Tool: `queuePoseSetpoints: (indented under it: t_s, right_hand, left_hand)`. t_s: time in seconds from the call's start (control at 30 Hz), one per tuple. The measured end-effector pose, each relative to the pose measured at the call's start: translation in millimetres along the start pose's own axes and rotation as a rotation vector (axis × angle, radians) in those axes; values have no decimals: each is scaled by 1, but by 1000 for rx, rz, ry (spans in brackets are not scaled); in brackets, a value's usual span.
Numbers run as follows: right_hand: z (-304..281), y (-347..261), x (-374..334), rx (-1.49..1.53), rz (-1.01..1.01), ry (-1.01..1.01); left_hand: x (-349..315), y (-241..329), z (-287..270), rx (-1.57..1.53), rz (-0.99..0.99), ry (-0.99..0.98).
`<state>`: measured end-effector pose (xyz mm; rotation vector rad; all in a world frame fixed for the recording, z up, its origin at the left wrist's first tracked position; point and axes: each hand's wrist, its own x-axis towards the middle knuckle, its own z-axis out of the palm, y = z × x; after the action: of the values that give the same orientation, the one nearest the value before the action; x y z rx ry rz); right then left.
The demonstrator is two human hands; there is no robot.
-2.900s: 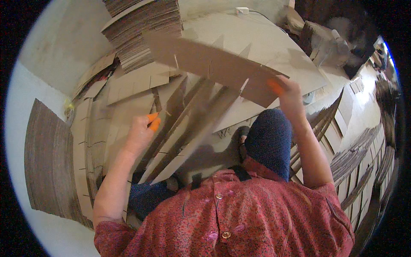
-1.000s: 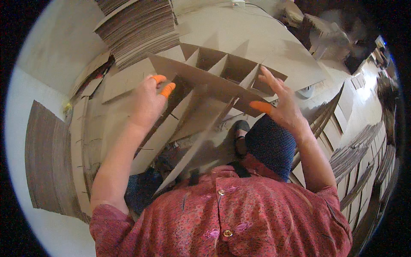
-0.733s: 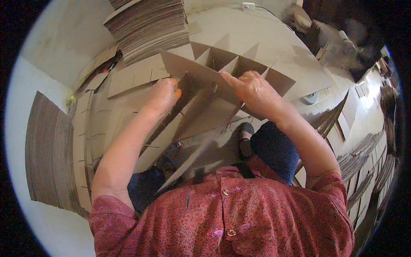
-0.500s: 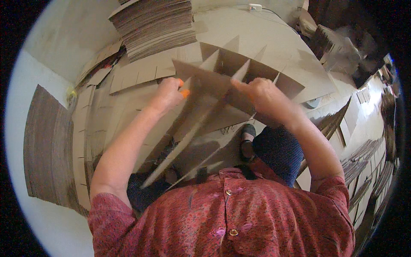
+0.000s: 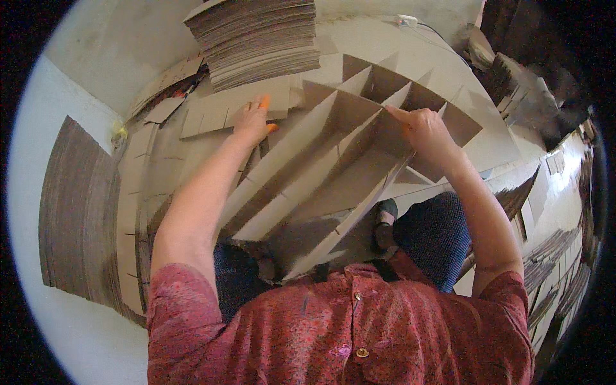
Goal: The person sits on the floor and repeatedly folds flat cardboard sheets along pre-scored lines to form multi-compartment dividers. The person picks up each sheet, folds the internal partitions, and places the finished divider onto a growing stack to the right.
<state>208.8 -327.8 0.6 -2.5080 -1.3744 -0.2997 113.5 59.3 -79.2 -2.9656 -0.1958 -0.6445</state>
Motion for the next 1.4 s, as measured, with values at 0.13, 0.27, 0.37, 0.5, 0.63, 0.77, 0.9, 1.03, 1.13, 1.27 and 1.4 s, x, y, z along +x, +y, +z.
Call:
queuePoseSetpoints:
  t_s: [0.13,0.27,0.37,0.5,0.63,0.77,0.9,1.03,1.13,1.27,1.4]
  right_hand:
    - [9,14,4,49,57,113]
    - [0,-3,4,149,17,388]
    - [-11,-43,9,842,181,396]
    - [-32,-68,14,1784,396,150]
    - [-42,-66,-7,1283,391,419]
    - [-78,-64,-48,1320,507,439]
    - [-63,-59,-84,808,319,403]
    - [-59,-68,-93,865,404,431]
    - [-47,-58,-105,903,338,527]
    - [-49,-70,-108,698,356,425]
    - [-57,-69,-119,741,386,350]
  left_hand:
    - [32,-13,6,-111,-242,-303]
    - [35,-20,-29,-314,-284,158]
    - [23,29,-79,-679,-118,202]
    - [-11,130,-143,-649,492,204]
    - [-23,139,-149,-565,469,269]
    - [-2,83,-142,-915,-270,378]
    - [9,44,-126,-1174,-449,130]
    - [8,43,-119,-1296,-402,155]
    - [7,44,-130,-1236,-376,126]
    - [-2,41,-103,-1281,-468,-55]
    - [1,37,-97,-1377,-367,-25]
